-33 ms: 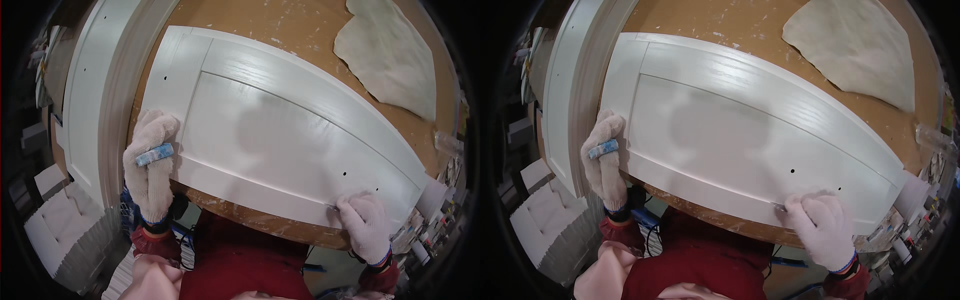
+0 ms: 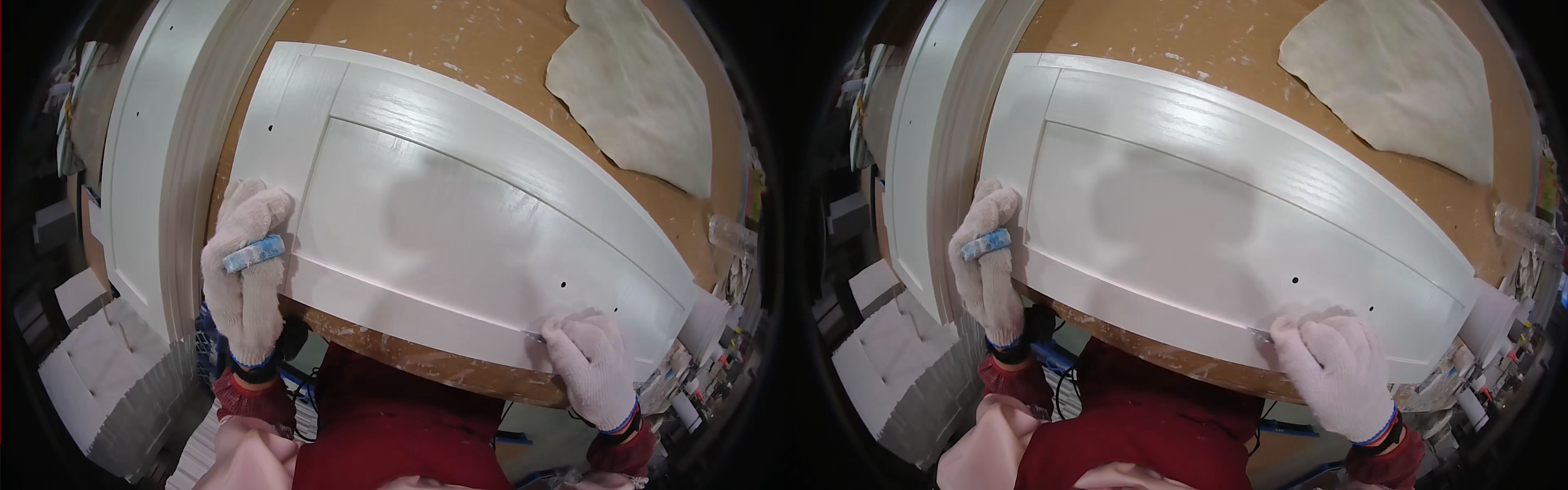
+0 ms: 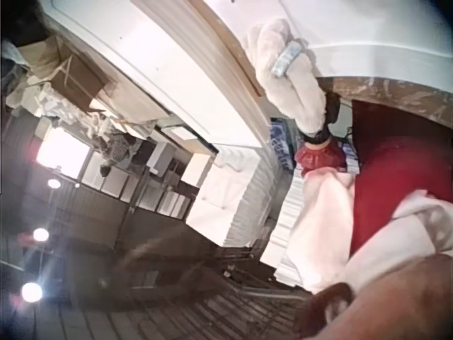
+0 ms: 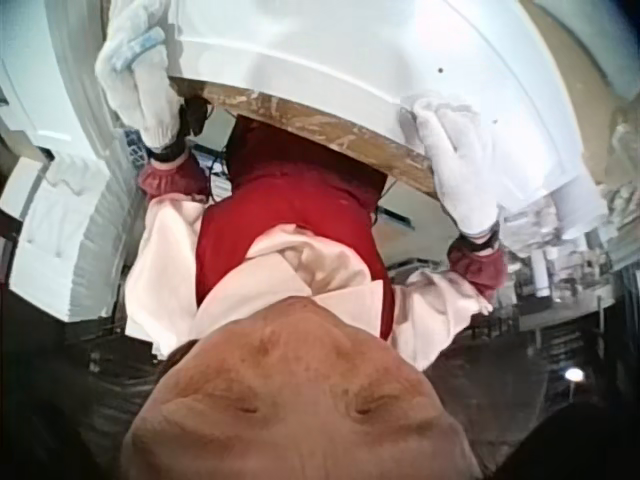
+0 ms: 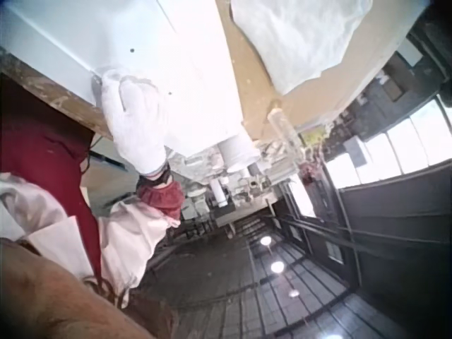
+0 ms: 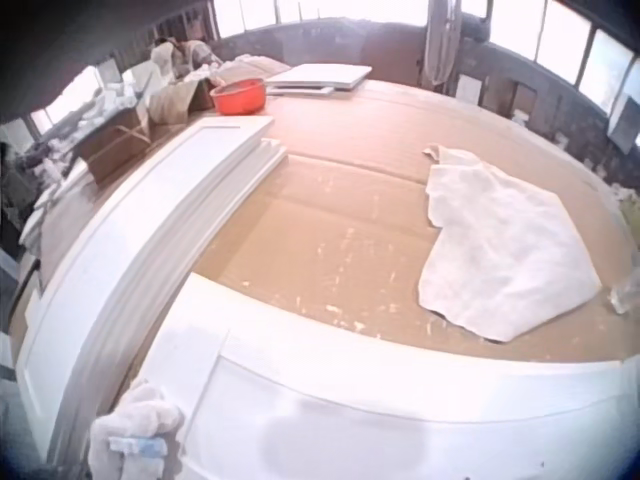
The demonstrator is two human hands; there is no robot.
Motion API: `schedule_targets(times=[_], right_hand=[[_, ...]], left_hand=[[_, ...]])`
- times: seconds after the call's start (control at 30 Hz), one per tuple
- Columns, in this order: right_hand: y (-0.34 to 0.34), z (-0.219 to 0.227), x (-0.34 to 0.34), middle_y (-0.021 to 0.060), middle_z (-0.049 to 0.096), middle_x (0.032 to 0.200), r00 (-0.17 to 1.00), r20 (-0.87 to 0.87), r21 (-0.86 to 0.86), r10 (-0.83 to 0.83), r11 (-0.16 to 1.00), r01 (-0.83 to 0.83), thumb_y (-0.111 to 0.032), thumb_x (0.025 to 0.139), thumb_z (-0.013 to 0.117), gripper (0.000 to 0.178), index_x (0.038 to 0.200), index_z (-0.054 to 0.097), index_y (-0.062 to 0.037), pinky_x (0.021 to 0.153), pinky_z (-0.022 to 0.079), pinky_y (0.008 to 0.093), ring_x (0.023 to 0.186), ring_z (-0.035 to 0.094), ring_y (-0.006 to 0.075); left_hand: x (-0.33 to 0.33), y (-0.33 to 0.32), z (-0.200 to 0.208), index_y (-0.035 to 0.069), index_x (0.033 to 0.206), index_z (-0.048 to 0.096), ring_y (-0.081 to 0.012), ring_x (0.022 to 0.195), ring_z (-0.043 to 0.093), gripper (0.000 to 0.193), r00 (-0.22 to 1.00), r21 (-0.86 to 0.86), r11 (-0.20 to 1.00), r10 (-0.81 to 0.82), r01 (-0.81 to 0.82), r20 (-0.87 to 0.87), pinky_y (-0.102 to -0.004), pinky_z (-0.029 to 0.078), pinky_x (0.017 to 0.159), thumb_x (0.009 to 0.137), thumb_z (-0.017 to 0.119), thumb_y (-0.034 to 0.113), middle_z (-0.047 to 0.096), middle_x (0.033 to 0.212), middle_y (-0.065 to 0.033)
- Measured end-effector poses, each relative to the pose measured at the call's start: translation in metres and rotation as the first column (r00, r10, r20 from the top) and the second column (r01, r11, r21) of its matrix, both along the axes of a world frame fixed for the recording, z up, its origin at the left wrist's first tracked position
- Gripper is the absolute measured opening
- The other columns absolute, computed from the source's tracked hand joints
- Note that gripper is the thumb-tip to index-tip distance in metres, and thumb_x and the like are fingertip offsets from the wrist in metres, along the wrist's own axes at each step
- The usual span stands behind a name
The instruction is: Use a sanding block to finish the edges and surfaces of white cabinet panels.
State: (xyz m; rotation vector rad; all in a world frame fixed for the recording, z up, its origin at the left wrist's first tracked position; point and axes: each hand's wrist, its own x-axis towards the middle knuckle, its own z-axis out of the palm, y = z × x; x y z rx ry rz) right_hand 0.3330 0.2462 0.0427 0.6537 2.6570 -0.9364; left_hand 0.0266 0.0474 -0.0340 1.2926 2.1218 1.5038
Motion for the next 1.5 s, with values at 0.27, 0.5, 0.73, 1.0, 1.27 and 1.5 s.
schedule_targets(times=[0.27,0.5,0.73,1.0,1.27,1.5], right_hand=[[-0.018,-0.009,-0.091,0.0053,0.05,0.081,0.936,-0.143,0.195,0.322,0.936,-0.292,-0.012,0.078,0.061,0.034,0.11,0.06,-0.0015,0.061,0.051,0.0348,0.072,0.056,0.0224],[-0.033,-0.006,-0.128,0.0103,0.058,0.091,0.951,-0.074,0.127,0.301,0.949,-0.29,-0.011,0.082,0.057,0.033,0.113,0.055,-0.0012,0.066,0.054,0.0387,0.079,0.062,0.0286],[-0.023,-0.005,-0.122,0.0109,0.06,0.091,0.989,-0.026,0.255,0.148,0.957,-0.137,-0.006,0.084,0.056,0.037,0.12,0.056,-0.0025,0.066,0.052,0.038,0.08,0.061,0.03],[-0.014,0.005,-0.079,0.007,0.057,0.09,0.936,0.017,0.24,0.351,0.907,-0.345,-0.008,0.077,0.061,0.041,0.118,0.058,-0.0049,0.06,0.049,0.0334,0.082,0.06,0.0231],[-0.03,-0.005,-0.099,0.0069,0.057,0.09,0.943,-0.052,0.289,0.328,0.909,-0.3,-0.012,0.079,0.061,0.038,0.116,0.059,-0.0033,0.059,0.052,0.0338,0.077,0.061,0.0227],[-0.042,0.0,-0.122,0.0053,0.056,0.093,0.98,-0.045,0.231,0.194,0.956,-0.179,-0.005,0.079,0.058,0.045,0.124,0.059,-0.0052,0.066,0.05,0.0344,0.083,0.059,0.023]], left_hand=[[0.001,-0.006,-0.003,-0.001,0.128,0.056,-0.0111,0.08,0.06,0.033,0.955,0.006,1.0,0.019,-0.022,0.296,-0.0228,0.05,0.063,0.097,0.056,0.01,0.057,0.127,-0.0149],[0.003,0.002,0.009,0.0,0.129,0.055,-0.0263,0.126,0.052,0.032,0.964,-0.043,0.998,-0.027,0.04,0.263,-0.0373,0.042,0.104,0.1,0.051,0.011,0.051,0.139,-0.019],[-0.002,0.003,0.005,-0.002,0.124,0.06,-0.0104,0.079,0.058,0.028,0.989,0.012,0.999,-0.045,0.044,0.141,-0.0226,0.05,0.067,0.096,0.055,0.001,0.06,0.126,-0.0155],[-0.006,0.001,0.009,-0.002,0.123,0.061,-0.0272,0.119,0.056,0.032,0.999,-0.113,0.993,-0.034,0.032,-0.018,-0.0347,0.044,0.1,0.091,0.057,-0.003,0.062,0.125,-0.0169],[0.0,0.001,0.006,0.003,0.126,0.057,-0.0287,0.132,0.048,0.028,0.98,-0.061,0.997,-0.033,0.045,0.195,-0.0397,0.038,0.108,0.1,0.054,0.012,0.057,0.135,-0.015],[-0.012,0.009,0.01,-0.003,0.121,0.059,-0.0102,0.078,0.056,0.025,0.978,0.019,0.985,-0.166,0.169,-0.124,-0.0233,0.049,0.066,0.096,0.053,-0.001,0.061,0.118,-0.013]])
